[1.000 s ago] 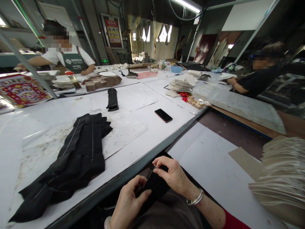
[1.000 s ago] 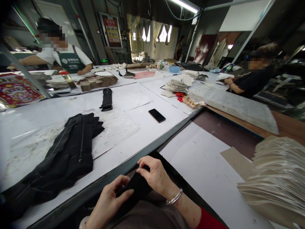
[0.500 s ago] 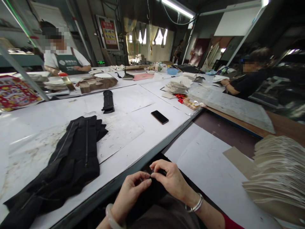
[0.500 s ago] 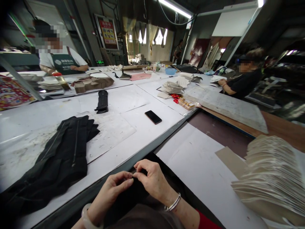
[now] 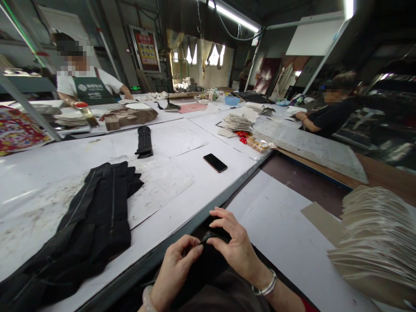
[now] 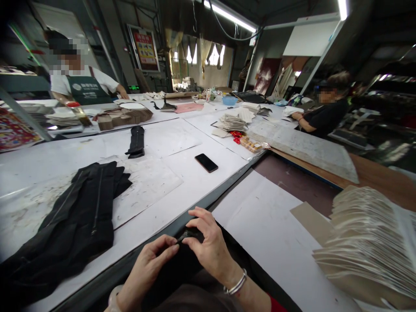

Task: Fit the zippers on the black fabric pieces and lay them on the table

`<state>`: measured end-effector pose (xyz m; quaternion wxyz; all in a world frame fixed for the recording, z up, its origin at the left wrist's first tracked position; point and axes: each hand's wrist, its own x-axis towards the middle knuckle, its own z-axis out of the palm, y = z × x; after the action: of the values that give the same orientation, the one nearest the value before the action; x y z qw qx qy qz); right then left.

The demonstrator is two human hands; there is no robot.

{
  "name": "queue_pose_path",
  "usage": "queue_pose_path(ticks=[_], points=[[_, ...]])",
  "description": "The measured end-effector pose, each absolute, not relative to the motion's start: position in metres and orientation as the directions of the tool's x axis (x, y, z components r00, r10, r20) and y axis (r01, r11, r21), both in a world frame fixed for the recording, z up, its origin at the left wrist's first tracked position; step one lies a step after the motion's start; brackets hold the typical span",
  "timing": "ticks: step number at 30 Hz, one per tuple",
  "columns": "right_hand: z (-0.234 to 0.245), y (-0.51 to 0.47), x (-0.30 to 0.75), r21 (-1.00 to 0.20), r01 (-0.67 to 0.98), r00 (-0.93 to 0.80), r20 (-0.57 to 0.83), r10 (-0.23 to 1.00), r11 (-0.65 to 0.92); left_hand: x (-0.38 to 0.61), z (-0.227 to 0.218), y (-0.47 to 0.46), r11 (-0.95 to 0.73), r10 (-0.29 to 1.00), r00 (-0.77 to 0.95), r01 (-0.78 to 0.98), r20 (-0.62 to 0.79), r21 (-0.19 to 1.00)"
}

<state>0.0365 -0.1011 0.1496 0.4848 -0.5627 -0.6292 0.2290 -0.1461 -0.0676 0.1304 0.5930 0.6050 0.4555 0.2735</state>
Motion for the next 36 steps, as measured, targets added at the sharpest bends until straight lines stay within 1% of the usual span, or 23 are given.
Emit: queue_pose_path(ticks=[4, 7, 13, 19, 22, 25, 27, 30, 33, 36], points=[[0.142, -0.108, 0.040, -0.710, 0.581, 0.046, 0.517, 0.855, 0.398, -0.148, 0.131, -0.066, 0.163, 0.857, 0.460, 0.189, -0.234, 0.968], [0.138, -0.110, 0.039, -0.623, 0.627, -0.011, 0.593, 0.805, 0.467, -0.145, 0.132, -0.064, 0.171, 0.848, 0.478, 0.160, -0.228, 0.972], [0.138, -0.109, 0.041, -0.598, 0.632, -0.040, 0.611, 0.791, 0.494, -0.139, 0.135, -0.063, 0.142, 0.860, 0.471, 0.150, -0.197, 0.978], [0.138, -0.112, 0.041, -0.595, 0.636, -0.060, 0.597, 0.800, 0.491, -0.140, 0.134, -0.065, 0.173, 0.849, 0.488, 0.105, -0.202, 0.979], [0.142, -0.113, 0.039, -0.684, 0.598, -0.012, 0.514, 0.858, 0.418, -0.140, 0.133, -0.065, 0.188, 0.849, 0.487, 0.085, -0.206, 0.978], [0.151, -0.112, 0.039, -0.820, 0.500, 0.032, 0.339, 0.940, 0.279, -0.138, 0.134, -0.064, 0.197, 0.851, 0.481, 0.081, -0.211, 0.977], [0.157, -0.110, 0.040, -0.881, 0.434, 0.030, 0.224, 0.974, 0.189, -0.136, 0.135, -0.064, 0.211, 0.854, 0.471, 0.074, -0.221, 0.975], [0.165, -0.106, 0.042, -0.926, 0.363, 0.009, 0.113, 0.994, 0.102, -0.135, 0.137, -0.063, 0.230, 0.859, 0.457, 0.061, -0.232, 0.971], [0.170, -0.100, 0.044, -0.949, 0.312, -0.010, 0.051, 0.999, 0.051, -0.134, 0.139, -0.064, 0.249, 0.858, 0.455, 0.038, -0.239, 0.968], [0.173, -0.096, 0.047, -0.969, 0.248, -0.020, -0.011, 1.000, -0.006, -0.134, 0.142, -0.066, 0.307, 0.839, 0.472, 0.000, -0.271, 0.952]])
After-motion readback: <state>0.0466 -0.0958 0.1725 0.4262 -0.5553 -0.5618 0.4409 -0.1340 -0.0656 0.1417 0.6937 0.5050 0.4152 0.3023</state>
